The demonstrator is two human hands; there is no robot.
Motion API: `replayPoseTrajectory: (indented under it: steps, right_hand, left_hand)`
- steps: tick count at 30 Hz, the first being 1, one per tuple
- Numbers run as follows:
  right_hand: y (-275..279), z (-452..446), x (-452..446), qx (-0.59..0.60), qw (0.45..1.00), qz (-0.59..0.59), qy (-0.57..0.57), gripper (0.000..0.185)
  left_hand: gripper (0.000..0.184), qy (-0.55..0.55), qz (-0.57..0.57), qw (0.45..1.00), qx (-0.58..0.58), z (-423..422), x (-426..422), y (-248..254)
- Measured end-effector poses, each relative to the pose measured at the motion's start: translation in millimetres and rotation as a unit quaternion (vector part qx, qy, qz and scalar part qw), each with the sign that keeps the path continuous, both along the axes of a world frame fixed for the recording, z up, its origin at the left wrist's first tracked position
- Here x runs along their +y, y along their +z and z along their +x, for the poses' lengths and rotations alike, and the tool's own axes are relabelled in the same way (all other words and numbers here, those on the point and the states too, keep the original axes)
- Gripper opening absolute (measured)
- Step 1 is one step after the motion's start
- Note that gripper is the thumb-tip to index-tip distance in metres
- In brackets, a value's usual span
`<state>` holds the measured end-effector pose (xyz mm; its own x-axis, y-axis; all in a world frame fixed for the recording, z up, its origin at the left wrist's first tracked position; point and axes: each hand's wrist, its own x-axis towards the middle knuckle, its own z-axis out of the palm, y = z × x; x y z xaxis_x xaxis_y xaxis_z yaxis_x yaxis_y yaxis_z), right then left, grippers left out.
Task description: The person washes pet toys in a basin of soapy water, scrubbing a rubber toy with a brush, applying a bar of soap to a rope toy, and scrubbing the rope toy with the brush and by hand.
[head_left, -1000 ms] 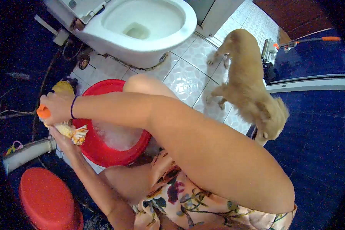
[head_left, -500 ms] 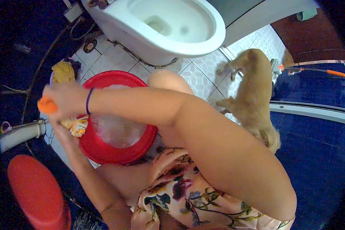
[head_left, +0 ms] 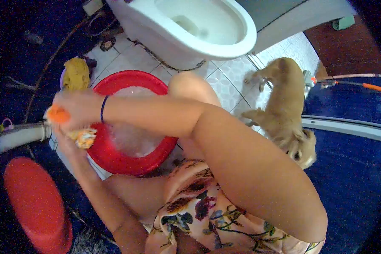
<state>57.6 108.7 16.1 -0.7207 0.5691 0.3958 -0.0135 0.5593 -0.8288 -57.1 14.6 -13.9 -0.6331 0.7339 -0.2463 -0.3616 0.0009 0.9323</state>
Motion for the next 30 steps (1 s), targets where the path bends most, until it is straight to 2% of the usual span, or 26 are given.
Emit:
replayPoseTrajectory:
  steps: [1,2,3,4,5,6,7,9,10,11,12,14,16,17,20,21,22,24,27,30]
  right_hand:
    - [-8,0,14,0.049,0.997,-0.010,-0.061,0.044]
    - [7,6,31,-0.046,0.994,-0.097,-0.019,0.044]
    - [8,10,36,-0.017,0.991,-0.117,-0.058,0.041]
    - [-11,-1,36,0.041,0.992,-0.056,-0.103,0.040]
    - [-5,1,32,-0.001,0.996,-0.058,-0.061,0.042]
    - [-3,4,21,0.011,0.999,-0.015,-0.044,0.044]
    - [-4,1,9,0.050,0.999,0.007,0.011,0.043]
    - [-10,3,8,0.032,0.994,0.098,0.033,0.043]
    - [-15,4,23,-0.016,0.996,0.083,0.009,0.047]
    - [-14,-3,41,-0.017,1.000,-0.021,-0.010,0.044]
    - [-16,-5,62,0.011,0.998,-0.045,-0.047,0.042]
    - [-15,-2,75,-0.038,0.993,-0.043,-0.105,0.039]
    - [-3,4,32,-0.007,0.999,-0.032,-0.039,0.041]
    - [-8,3,27,-0.030,0.999,0.029,-0.026,0.042]
    - [-29,-6,32,-0.005,1.000,-0.024,-0.018,0.043]
    - [-7,-1,34,0.004,0.994,-0.095,-0.058,0.042]
    - [-14,-1,51,-0.018,0.993,-0.095,-0.069,0.040]
    - [-27,-7,75,-0.024,0.980,-0.146,-0.132,0.041]
    - [-32,-7,75,0.110,0.960,-0.244,-0.079,0.045]
    - [-22,3,68,0.119,0.944,-0.307,-0.037,0.045]
  left_hand:
    - [0.059,0.013,0.006,1.000,0.009,23,10,5]
    - [0.061,-0.023,-0.070,0.994,0.079,13,3,-9]
    - [0.061,-0.037,-0.056,0.996,0.066,27,8,-4]
    - [0.047,-0.002,-0.026,0.997,0.075,32,11,2]
    - [0.047,0.013,0.008,0.997,0.074,27,16,1]
    - [0.047,0.011,0.028,0.999,0.031,23,17,6]
    - [0.044,0.003,0.108,0.994,-0.011,28,13,19]
    - [0.039,0.032,0.088,0.994,0.053,13,19,-7]
    - [0.038,0.012,0.055,0.996,0.069,15,24,-16]
    - [0.037,-0.013,0.022,0.996,0.082,21,31,-20]
    - [0.036,-0.026,0.009,0.987,0.160,32,40,-16]
    - [0.036,-0.044,-0.006,0.985,0.165,38,48,-8]
    - [0.037,-0.022,0.051,0.997,0.056,29,28,0]
    - [0.036,0.012,0.097,0.990,0.101,23,34,1]
    - [0.036,-0.018,0.070,0.995,0.063,28,23,-3]
    - [0.036,-0.031,0.054,0.996,0.060,37,21,-4]
    - [0.039,-0.046,0.027,0.998,0.023,47,18,9]
    - [0.040,-0.079,0.045,0.996,-0.023,50,17,16]
    - [0.041,-0.057,0.088,0.993,-0.055,44,11,25]
    - [0.041,-0.032,0.102,0.992,-0.062,36,4,28]
